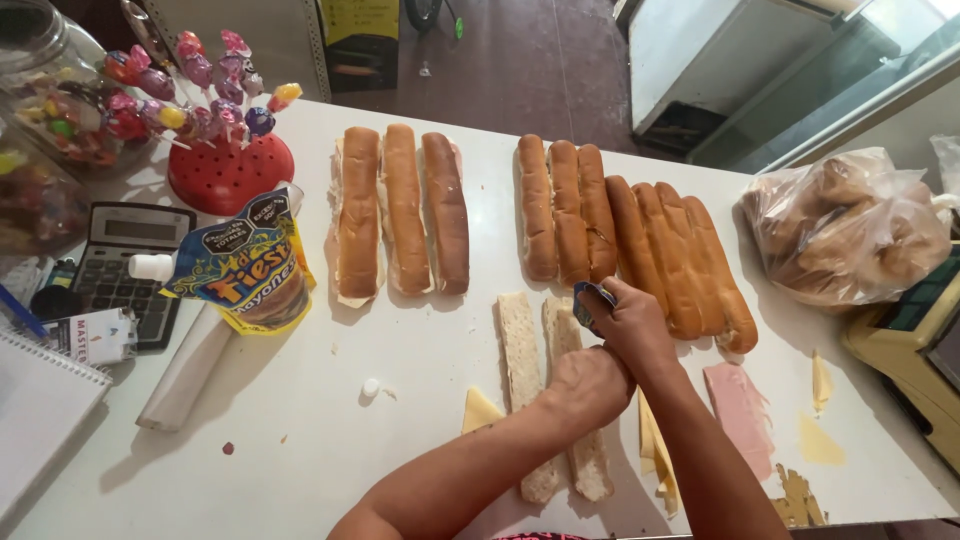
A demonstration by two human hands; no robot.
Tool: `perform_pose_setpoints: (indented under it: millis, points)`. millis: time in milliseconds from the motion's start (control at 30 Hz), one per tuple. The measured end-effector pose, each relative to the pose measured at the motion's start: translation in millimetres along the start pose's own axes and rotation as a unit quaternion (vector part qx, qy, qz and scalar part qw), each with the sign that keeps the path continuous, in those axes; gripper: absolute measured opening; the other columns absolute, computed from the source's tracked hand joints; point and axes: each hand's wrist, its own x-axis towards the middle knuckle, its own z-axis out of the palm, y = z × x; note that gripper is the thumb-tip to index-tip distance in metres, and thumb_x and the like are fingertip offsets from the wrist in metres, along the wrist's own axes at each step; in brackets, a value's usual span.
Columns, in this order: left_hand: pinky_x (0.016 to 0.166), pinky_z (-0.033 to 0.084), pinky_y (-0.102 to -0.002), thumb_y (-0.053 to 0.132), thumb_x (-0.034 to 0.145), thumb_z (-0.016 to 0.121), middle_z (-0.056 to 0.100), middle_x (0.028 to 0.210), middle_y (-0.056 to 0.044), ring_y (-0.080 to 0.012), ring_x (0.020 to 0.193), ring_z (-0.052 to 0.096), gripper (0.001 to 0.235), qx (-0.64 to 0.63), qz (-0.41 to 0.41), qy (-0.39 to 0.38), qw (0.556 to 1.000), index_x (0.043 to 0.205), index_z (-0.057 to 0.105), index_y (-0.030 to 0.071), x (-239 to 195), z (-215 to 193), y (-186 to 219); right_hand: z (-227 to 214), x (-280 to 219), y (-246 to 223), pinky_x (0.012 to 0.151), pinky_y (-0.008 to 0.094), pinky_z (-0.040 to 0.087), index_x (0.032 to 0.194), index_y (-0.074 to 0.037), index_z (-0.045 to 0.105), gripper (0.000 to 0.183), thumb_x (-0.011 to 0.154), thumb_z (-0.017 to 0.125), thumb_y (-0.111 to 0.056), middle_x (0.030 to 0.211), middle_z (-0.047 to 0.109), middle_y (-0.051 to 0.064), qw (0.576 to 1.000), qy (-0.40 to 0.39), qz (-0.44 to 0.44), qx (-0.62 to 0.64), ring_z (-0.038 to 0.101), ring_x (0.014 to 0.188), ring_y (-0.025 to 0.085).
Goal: The person prepares sandwiches on a white countertop by slicing long bread rolls lengthwise. They spread mayonnaise from a tube onto the bread using a knife, then layer slices of cheese and ham inside before closing the sandwiches.
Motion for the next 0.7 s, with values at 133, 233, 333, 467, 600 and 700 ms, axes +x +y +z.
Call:
perform_pose_setpoints:
  millis: [133,233,333,467,600,700]
  points:
    - [0.043,0.044,-0.036,0.009,0.086,0.057,0.052,0.05,-0.011,-0.0329,0.051,0.062,0.027,-0.039,0.007,0.064,0.997,0.06,0.063,0.014,-9,-1,5,-5,-12,-9,0.066,0.034,0.056,0.085,-0.022,0.069,0.02,0.091,0.072,-0.041,0.057,0.07,0.006,1.0,-0.009,-0.015,0.001,0.073,0.067,0.025]
    - [0.045,0.048,-0.037,0.012,0.09,0.057,0.059,0.052,-0.004,-0.0283,0.056,0.065,0.032,-0.005,0.078,-0.001,0.997,0.059,0.067,0.016,-11,-38,13,-19,-32,-38,0.066,0.033,0.057,0.086,-0.021,0.072,0.019,0.089,0.073,-0.04,0.055,0.069,0.007,1.0,-0.016,-0.004,0.012,0.074,0.065,0.023]
    - [0.059,0.053,-0.041,0.016,0.101,0.045,0.072,0.085,-0.01,-0.028,0.073,0.07,0.027,-0.101,-0.06,-0.291,0.95,0.093,0.071,0.013,-10,-74,30,-27,-44,-36,0.062,0.028,0.05,0.077,-0.011,0.062,0.033,0.093,0.069,-0.038,0.069,0.068,0.004,0.994,-0.079,0.072,0.033,0.063,0.065,0.01]
    - [0.063,0.057,-0.044,0.016,0.097,0.051,0.076,0.087,-0.011,-0.0329,0.081,0.074,0.024,-0.092,-0.03,-0.325,0.941,0.095,0.075,0.014,-26,-87,44,-31,-66,-28,0.059,0.03,0.038,0.068,-0.014,0.052,0.039,0.093,0.071,-0.037,0.059,0.057,0.002,0.993,-0.101,0.049,-0.023,0.047,0.063,0.01]
    - [0.063,0.057,-0.054,0.028,0.106,0.045,0.076,0.092,-0.015,-0.0413,0.081,0.073,0.035,-0.135,-0.025,-0.26,0.956,0.105,0.076,0.013,-52,-58,54,-34,-86,-27,0.061,0.033,0.038,0.068,-0.012,0.051,0.038,0.091,0.07,-0.035,0.059,0.056,0.005,0.985,-0.149,0.072,-0.047,0.046,0.063,0.014]
    - [0.053,0.056,-0.048,0.03,0.108,0.046,0.075,0.085,-0.011,-0.0353,0.074,0.073,0.035,-0.1,0.0,-0.269,0.958,0.102,0.077,0.015,-63,-55,63,-34,-100,-16,0.06,0.034,0.036,0.069,-0.012,0.045,0.04,0.091,0.067,-0.036,0.059,0.052,0.007,0.986,-0.15,0.054,-0.051,0.042,0.064,0.015]
